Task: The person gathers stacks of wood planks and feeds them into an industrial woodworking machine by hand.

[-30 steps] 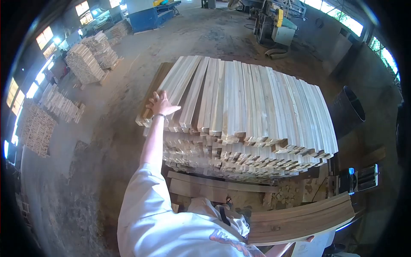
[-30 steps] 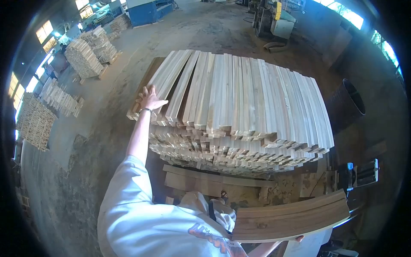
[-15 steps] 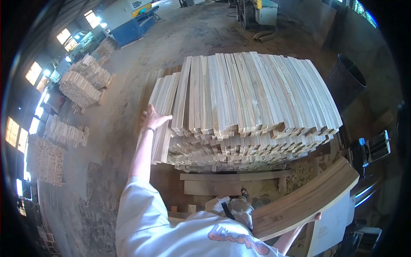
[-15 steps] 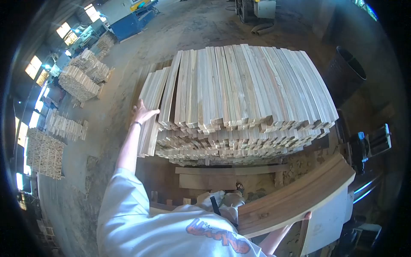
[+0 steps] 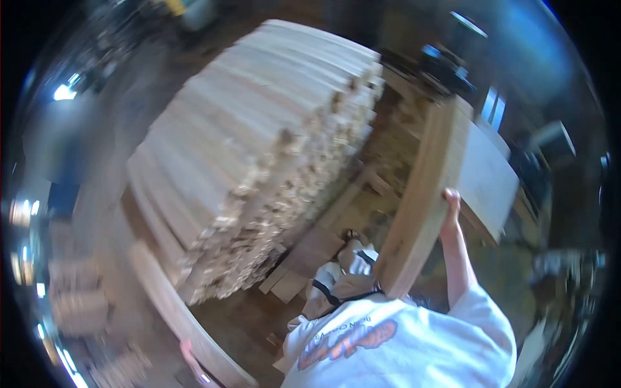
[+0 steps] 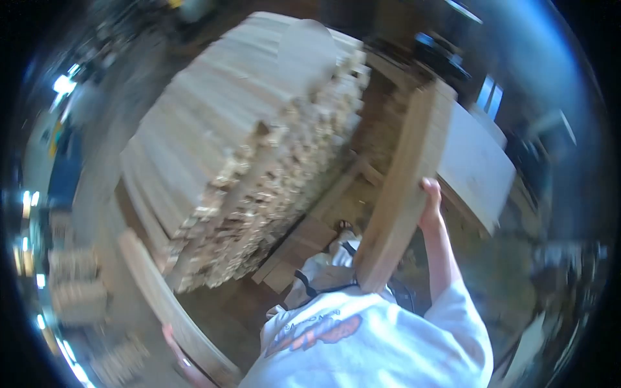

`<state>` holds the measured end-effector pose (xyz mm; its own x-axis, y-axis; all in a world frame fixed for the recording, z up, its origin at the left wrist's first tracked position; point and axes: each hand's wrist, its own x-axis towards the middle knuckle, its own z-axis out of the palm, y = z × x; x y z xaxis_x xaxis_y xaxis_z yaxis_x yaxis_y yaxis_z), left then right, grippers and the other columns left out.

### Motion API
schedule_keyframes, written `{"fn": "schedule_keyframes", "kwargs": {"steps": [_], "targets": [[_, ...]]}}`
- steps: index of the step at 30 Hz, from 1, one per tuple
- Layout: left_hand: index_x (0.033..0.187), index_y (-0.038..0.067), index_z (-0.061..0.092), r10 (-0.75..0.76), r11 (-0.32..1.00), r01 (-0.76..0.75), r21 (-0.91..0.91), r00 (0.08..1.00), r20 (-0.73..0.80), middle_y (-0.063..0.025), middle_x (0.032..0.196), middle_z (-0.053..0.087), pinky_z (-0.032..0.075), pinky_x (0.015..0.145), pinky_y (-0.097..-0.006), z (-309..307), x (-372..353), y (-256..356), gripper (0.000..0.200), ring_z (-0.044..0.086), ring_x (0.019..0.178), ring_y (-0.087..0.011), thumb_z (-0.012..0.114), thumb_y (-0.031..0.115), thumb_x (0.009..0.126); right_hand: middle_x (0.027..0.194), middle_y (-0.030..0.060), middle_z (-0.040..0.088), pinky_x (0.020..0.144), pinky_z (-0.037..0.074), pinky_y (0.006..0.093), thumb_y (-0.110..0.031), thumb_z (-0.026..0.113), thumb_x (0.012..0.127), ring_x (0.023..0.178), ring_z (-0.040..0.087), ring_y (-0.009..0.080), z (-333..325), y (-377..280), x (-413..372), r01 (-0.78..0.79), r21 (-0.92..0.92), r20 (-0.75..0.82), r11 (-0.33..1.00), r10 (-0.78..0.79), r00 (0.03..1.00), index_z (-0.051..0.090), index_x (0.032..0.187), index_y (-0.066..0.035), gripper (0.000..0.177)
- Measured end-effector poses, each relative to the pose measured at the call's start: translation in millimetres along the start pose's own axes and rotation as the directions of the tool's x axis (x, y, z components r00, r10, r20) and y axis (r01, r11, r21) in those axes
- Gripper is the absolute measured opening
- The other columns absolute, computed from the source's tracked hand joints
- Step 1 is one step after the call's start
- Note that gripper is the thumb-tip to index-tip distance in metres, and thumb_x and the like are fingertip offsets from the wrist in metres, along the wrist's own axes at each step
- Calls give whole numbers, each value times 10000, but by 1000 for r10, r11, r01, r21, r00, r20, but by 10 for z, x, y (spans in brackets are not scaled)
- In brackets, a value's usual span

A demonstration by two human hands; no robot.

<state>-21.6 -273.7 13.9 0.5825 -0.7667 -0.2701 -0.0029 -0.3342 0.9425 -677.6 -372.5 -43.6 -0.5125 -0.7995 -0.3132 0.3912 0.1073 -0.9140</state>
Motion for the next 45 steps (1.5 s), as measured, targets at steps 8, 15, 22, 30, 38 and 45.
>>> {"fn": "schedule_keyframes", "kwargs": {"steps": [8,15,22,30,38,45], "targets": [[1555,67,174,-282,945,319,-70,906,316,-186,1495,328,376,1107,-443,985,-850,-504,1263,404,1351,-348,866,407,555,1300,186,569,966,457,416,-440,645,737,1166,563,278,-591,-991,324,-78,-431,33,899,102,994,494,1343,10,770],[1556,66,165,-366,920,386,69,781,506,-184,1488,331,376,1105,-450,2150,-1096,-502,1309,403,1351,-345,865,456,521,1436,287,381,1139,309,461,-484,802,509,1343,384,404,-1515,-1575,1076,-93,-949,-97,301,2,995,208,1542,20,1295],[1558,65,156,-417,908,352,226,732,539,-181,1481,335,375,1103,-457,3688,-1565,-190,1356,402,1350,-342,864,504,487,1403,281,383,1128,281,517,-438,871,465,1353,350,412,-2637,-1512,2094,38,-995,41,-92,-28,999,163,1542,19,1367],[1560,65,146,-388,910,117,399,582,714,-178,1473,339,374,1101,-465,5287,-1996,593,1412,401,1349,-338,863,559,448,1363,250,361,1111,218,556,-669,867,443,1288,346,378,-3387,-802,2473,326,-929,336,-175,-31,941,215,1525,6,1431],[1499,0,256,-14,748,-641,-169,-271,963,-205,1445,351,268,1167,-490,8102,-2051,986,1411,335,1383,-362,820,737,437,1393,287,346,1164,138,591,-857,699,559,1359,282,434,-3052,-486,2237,137,-990,132,27,-141,981,309,1482,17,1329],[1488,133,338,-157,173,-782,-599,-622,767,-327,1433,373,269,1142,-557,10178,-3016,519,1213,331,1370,-473,799,442,409,1358,192,480,1125,277,552,-455,806,747,1276,430,392,-2668,-425,1312,57,-899,-119,435,-366,923,511,1347,-65,775]]}}
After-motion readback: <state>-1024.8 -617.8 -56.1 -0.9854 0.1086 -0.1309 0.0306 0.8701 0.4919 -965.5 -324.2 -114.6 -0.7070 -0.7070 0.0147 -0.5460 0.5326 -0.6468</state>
